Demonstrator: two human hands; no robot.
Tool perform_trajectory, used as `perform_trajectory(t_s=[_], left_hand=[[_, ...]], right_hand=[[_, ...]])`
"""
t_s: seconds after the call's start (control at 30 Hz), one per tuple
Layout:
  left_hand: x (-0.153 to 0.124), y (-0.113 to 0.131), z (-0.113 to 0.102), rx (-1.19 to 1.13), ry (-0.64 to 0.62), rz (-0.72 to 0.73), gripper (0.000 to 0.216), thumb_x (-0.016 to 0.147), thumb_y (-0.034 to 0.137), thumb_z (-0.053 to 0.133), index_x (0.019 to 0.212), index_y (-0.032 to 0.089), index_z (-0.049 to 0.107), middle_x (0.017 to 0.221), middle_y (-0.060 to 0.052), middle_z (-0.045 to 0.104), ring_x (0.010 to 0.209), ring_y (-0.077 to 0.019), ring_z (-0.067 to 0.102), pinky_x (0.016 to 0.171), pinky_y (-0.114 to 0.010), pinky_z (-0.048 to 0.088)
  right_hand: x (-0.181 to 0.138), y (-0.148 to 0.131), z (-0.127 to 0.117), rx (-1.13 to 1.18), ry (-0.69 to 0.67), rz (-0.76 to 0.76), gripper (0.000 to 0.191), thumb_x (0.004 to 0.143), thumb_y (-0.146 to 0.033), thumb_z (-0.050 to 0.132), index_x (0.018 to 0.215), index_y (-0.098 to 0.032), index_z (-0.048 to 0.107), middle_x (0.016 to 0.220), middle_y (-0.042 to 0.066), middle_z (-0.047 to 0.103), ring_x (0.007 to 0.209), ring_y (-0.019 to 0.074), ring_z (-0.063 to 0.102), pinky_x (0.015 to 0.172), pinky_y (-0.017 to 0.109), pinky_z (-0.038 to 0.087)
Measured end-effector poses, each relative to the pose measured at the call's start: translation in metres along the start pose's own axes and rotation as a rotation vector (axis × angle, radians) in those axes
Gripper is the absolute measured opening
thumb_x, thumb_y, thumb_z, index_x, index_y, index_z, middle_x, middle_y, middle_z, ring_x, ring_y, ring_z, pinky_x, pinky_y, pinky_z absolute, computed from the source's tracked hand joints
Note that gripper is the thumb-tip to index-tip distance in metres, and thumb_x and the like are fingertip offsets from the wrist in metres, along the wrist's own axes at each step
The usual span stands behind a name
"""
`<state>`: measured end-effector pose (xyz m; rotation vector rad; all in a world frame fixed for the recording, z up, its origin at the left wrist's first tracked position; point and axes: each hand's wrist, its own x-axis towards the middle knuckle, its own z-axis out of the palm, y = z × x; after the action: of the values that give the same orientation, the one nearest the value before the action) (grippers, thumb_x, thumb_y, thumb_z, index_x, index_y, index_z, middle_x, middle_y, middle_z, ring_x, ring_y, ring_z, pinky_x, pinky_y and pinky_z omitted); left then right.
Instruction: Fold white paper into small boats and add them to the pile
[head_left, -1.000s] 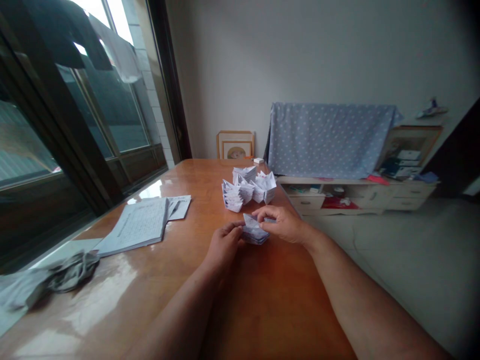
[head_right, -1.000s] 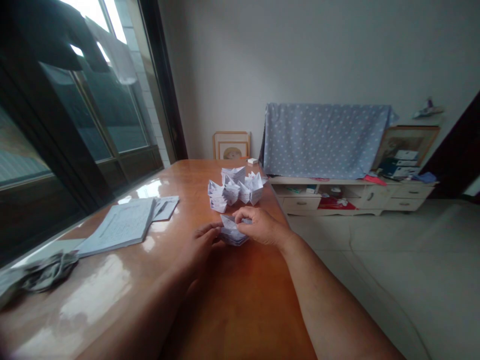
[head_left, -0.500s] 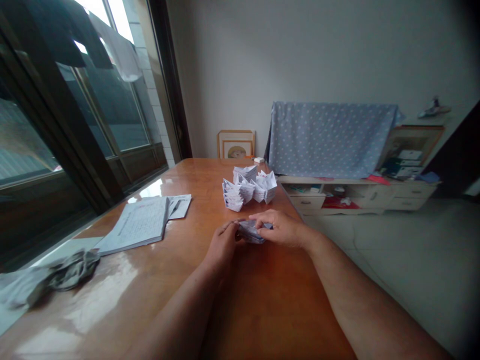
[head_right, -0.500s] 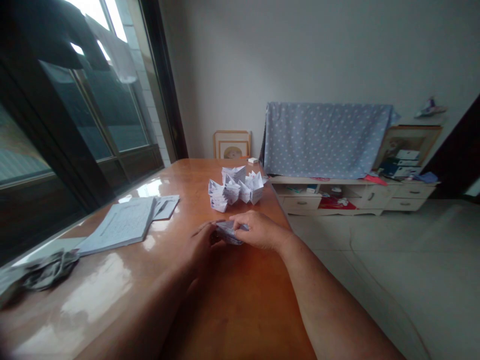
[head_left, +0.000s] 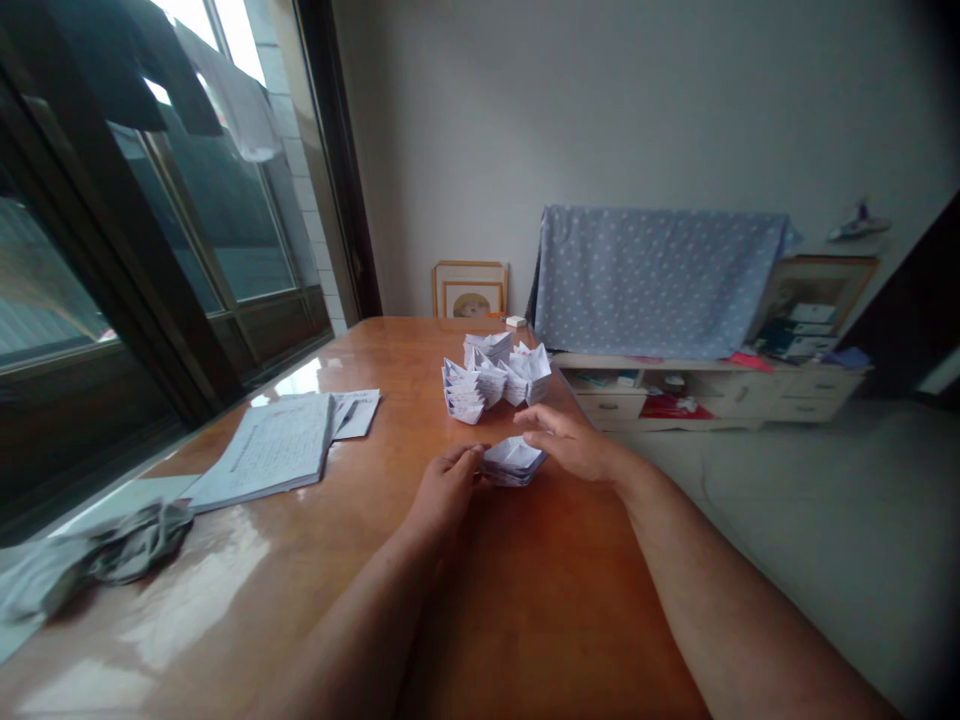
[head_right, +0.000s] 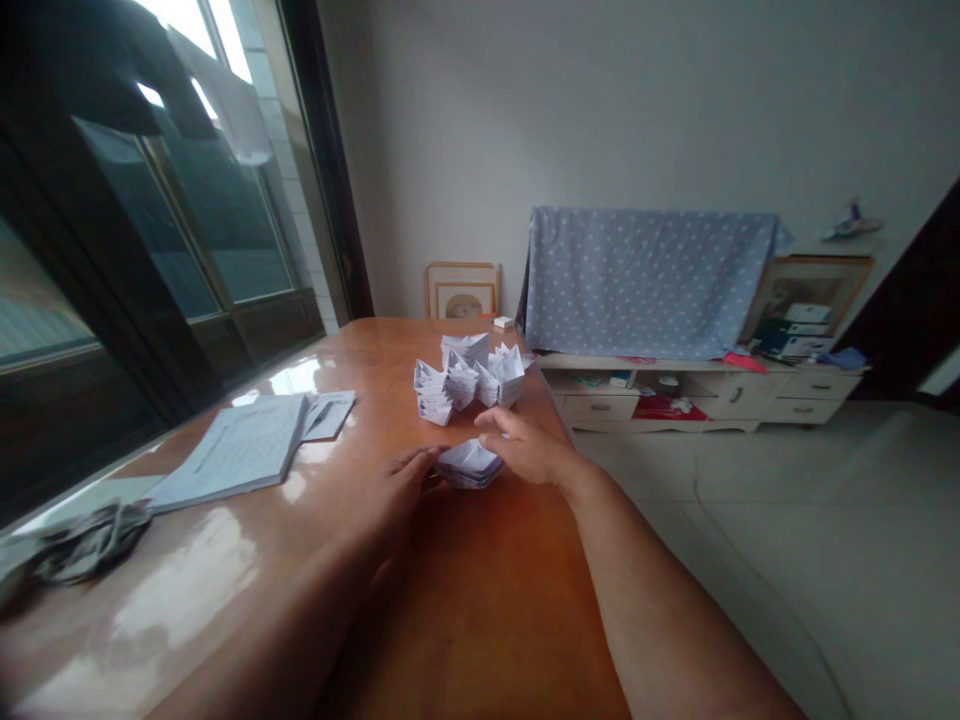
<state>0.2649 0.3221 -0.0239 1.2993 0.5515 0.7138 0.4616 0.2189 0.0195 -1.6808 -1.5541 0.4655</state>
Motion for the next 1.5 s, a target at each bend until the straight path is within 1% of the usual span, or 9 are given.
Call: perform_trajectory(t_s=[0.2, 0.37, 0.5, 0.57, 0.63, 0.87, 1.07, 1.27, 1.5], left_hand=[[-0.005, 0.005, 0.003, -0.027, -0.048, 0.005, 0.035, 0.085, 0.041, 0.068, 0.103, 0.012, 0.078, 0.098, -0.011, 0.077, 0.089, -0.0225, 0.069, 0.081, -0.031, 0.05], [-0.006, 0.006, 0.006, -0.042, -0.035, -0.003, 0.035, 0.085, 0.044, 0.069, 0.101, 0.014, 0.079, 0.098, -0.011, 0.078, 0.091, -0.0234, 0.069, 0.084, -0.032, 0.05], [-0.005, 0.005, 0.005, -0.021, -0.018, -0.008, 0.036, 0.085, 0.045, 0.069, 0.099, 0.014, 0.079, 0.095, -0.009, 0.078, 0.089, -0.023, 0.068, 0.083, -0.032, 0.05], [-0.005, 0.004, 0.005, -0.004, -0.014, -0.015, 0.039, 0.086, 0.048, 0.068, 0.101, 0.014, 0.078, 0.093, -0.008, 0.077, 0.087, -0.0223, 0.067, 0.082, -0.031, 0.05], [-0.004, 0.003, 0.005, 0.004, -0.021, -0.013, 0.041, 0.087, 0.051, 0.067, 0.101, 0.014, 0.078, 0.091, -0.007, 0.076, 0.084, -0.0214, 0.067, 0.081, -0.031, 0.05], [-0.003, -0.006, 0.005, -0.013, -0.111, -0.003, 0.048, 0.086, 0.061, 0.065, 0.091, 0.014, 0.075, 0.08, -0.006, 0.071, 0.076, -0.0198, 0.063, 0.073, -0.029, 0.049], [-0.002, -0.01, 0.005, 0.042, -0.125, 0.04, 0.048, 0.086, 0.062, 0.064, 0.088, 0.015, 0.074, 0.08, -0.005, 0.07, 0.081, -0.0215, 0.063, 0.08, -0.031, 0.05], [-0.002, -0.008, 0.003, 0.036, -0.084, 0.022, 0.05, 0.086, 0.064, 0.063, 0.087, 0.014, 0.073, 0.082, -0.006, 0.071, 0.078, -0.0199, 0.063, 0.08, -0.031, 0.05], [-0.001, -0.007, 0.001, 0.041, -0.073, 0.008, 0.051, 0.086, 0.064, 0.062, 0.086, 0.014, 0.072, 0.085, -0.007, 0.072, 0.082, -0.0204, 0.064, 0.081, -0.031, 0.049]], right_hand=[[-0.003, -0.001, 0.004, -0.04, -0.13, 0.042, 0.038, 0.099, -0.037, 0.054, 0.133, -0.021, 0.06, 0.139, 0.011, 0.062, 0.13, 0.0258, 0.055, 0.112, 0.044, 0.04], [-0.002, 0.002, -0.002, -0.079, -0.066, 0.039, 0.035, 0.1, -0.044, 0.051, 0.124, -0.023, 0.064, 0.132, 0.008, 0.066, 0.124, 0.0246, 0.059, 0.108, 0.039, 0.043], [-0.003, 0.002, -0.014, -0.218, 0.018, 0.231, 0.037, 0.1, -0.049, 0.046, 0.091, -0.019, 0.067, 0.09, 0.009, 0.075, 0.085, 0.0236, 0.07, 0.077, 0.033, 0.053], [-0.004, 0.0, -0.017, -0.212, -0.006, 0.282, 0.045, 0.102, -0.047, 0.04, 0.075, -0.019, 0.061, 0.067, 0.007, 0.07, 0.059, 0.02, 0.066, 0.059, 0.03, 0.05], [-0.004, -0.001, -0.015, -0.194, -0.04, 0.314, 0.046, 0.102, -0.044, 0.038, 0.068, -0.02, 0.057, 0.057, 0.005, 0.065, 0.047, 0.0173, 0.06, 0.05, 0.028, 0.046], [0.003, -0.001, 0.001, -0.159, -0.058, 0.35, 0.04, 0.099, -0.035, 0.041, 0.068, -0.019, 0.061, 0.053, 0.005, 0.067, 0.046, 0.0168, 0.062, 0.048, 0.025, 0.045], [0.004, 0.0, 0.005, -0.126, -0.046, 0.371, 0.036, 0.097, -0.034, 0.044, 0.068, -0.019, 0.06, 0.05, 0.004, 0.065, 0.045, 0.0162, 0.061, 0.046, 0.025, 0.045], [0.001, 0.0, -0.005, -0.066, -0.022, 0.389, 0.031, 0.096, -0.034, 0.048, 0.071, -0.019, 0.059, 0.053, 0.001, 0.062, 0.043, 0.0133, 0.057, 0.043, 0.022, 0.041], [-0.004, 0.006, -0.015, 0.033, 0.041, 0.395, 0.011, 0.087, -0.026, 0.06, 0.083, -0.017, 0.064, 0.06, -0.002, 0.061, 0.047, 0.0111, 0.055, 0.044, 0.021, 0.041]])
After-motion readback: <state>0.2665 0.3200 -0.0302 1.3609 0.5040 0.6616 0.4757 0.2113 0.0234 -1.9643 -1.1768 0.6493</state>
